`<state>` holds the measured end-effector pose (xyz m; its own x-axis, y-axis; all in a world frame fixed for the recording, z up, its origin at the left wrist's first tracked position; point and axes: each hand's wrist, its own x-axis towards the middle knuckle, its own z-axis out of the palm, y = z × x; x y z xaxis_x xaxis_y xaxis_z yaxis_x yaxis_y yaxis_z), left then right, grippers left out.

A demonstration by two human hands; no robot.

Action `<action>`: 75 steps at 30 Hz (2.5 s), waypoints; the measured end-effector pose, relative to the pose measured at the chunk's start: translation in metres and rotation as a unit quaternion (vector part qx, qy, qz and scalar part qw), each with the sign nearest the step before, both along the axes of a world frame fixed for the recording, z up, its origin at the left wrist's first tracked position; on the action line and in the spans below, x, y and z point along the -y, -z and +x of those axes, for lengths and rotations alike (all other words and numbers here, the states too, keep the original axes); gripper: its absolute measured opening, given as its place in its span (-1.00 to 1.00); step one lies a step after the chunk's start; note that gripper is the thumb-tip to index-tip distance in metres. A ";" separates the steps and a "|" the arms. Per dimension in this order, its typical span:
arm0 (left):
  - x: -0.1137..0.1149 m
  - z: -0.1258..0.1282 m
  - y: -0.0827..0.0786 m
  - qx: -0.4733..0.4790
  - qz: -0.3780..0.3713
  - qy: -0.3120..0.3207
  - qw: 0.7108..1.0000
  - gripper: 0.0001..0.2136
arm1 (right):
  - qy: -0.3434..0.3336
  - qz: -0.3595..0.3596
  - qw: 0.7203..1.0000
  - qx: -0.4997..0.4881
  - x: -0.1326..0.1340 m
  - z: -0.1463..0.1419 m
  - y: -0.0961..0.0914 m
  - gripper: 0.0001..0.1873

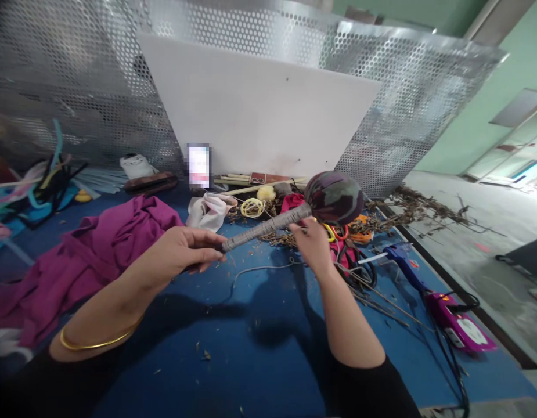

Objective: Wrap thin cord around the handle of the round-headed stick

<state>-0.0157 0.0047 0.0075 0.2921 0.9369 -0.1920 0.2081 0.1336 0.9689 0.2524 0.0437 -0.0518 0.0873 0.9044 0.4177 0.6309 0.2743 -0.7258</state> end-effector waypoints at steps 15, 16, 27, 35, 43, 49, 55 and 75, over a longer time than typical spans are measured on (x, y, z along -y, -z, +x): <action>-0.003 0.008 0.013 0.043 -0.048 -0.057 0.996 -0.69 | -0.270 0.073 0.951 -0.135 0.069 -0.084 -0.012 -0.80; -0.003 0.009 0.015 0.041 -0.053 -0.052 0.996 -0.70 | -0.307 0.050 0.935 -0.174 0.070 -0.085 -0.012 -0.79; -0.002 0.016 0.019 0.057 -0.053 -0.025 0.997 -0.60 | -0.252 0.030 0.956 -0.149 0.067 -0.085 0.002 -0.66; 0.000 0.023 0.020 0.033 -0.024 -0.062 0.997 -0.66 | -0.280 0.100 0.954 -0.042 0.070 -0.083 -0.001 -0.69; 0.000 0.024 0.018 0.001 -0.019 -0.064 0.998 -0.72 | -0.287 0.101 0.953 -0.004 0.072 -0.086 -0.002 -0.69; 0.001 0.028 0.021 -0.033 -0.003 -0.047 0.998 -0.78 | -0.283 0.075 0.955 -0.044 0.071 -0.083 -0.005 -0.70; 0.005 0.028 0.032 -0.154 0.081 -0.011 0.985 -0.82 | -0.262 0.033 0.953 -0.145 0.066 -0.074 -0.015 -0.68; 0.017 0.037 0.029 -0.412 0.206 0.048 0.886 -0.76 | -0.257 0.044 0.955 -0.139 0.046 -0.070 -0.011 -0.79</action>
